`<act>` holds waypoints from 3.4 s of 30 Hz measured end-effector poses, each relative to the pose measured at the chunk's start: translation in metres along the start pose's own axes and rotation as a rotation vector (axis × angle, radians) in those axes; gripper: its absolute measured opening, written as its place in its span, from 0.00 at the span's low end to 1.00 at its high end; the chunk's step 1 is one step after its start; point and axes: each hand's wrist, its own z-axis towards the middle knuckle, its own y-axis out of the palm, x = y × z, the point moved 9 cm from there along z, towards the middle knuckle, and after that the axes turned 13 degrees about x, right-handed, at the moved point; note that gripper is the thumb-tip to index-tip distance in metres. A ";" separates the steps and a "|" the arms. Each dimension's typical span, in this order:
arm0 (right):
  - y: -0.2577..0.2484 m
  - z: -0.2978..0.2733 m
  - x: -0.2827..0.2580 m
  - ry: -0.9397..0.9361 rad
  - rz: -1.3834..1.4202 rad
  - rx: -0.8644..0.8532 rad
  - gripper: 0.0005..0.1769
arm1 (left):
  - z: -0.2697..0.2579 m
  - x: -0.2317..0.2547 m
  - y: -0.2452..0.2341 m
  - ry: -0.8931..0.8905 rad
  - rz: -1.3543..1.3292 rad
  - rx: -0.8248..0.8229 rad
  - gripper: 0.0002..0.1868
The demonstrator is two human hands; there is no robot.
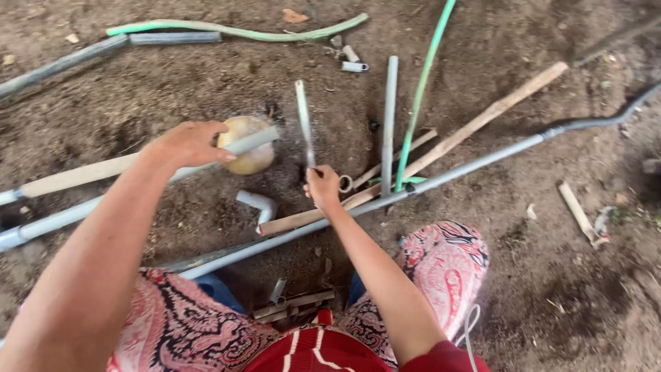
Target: The person sits on the ground and assembles a plumbing system using various PVC pipes and fittings. They connect straight pipes to elbows and T-joints, occasionally using a wooden stick to push components together or clean the ends.
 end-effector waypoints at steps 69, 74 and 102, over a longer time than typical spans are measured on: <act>-0.138 0.156 -0.040 -0.172 -0.698 0.136 0.28 | 0.091 -0.005 0.066 -0.197 0.162 -0.240 0.30; -0.113 0.169 -0.031 -0.460 -0.575 0.073 0.30 | 0.088 -0.004 0.065 -0.214 0.169 -0.250 0.30; -0.191 0.181 -0.047 0.106 -0.601 0.122 0.08 | 0.091 -0.014 0.061 -0.279 0.132 -0.238 0.33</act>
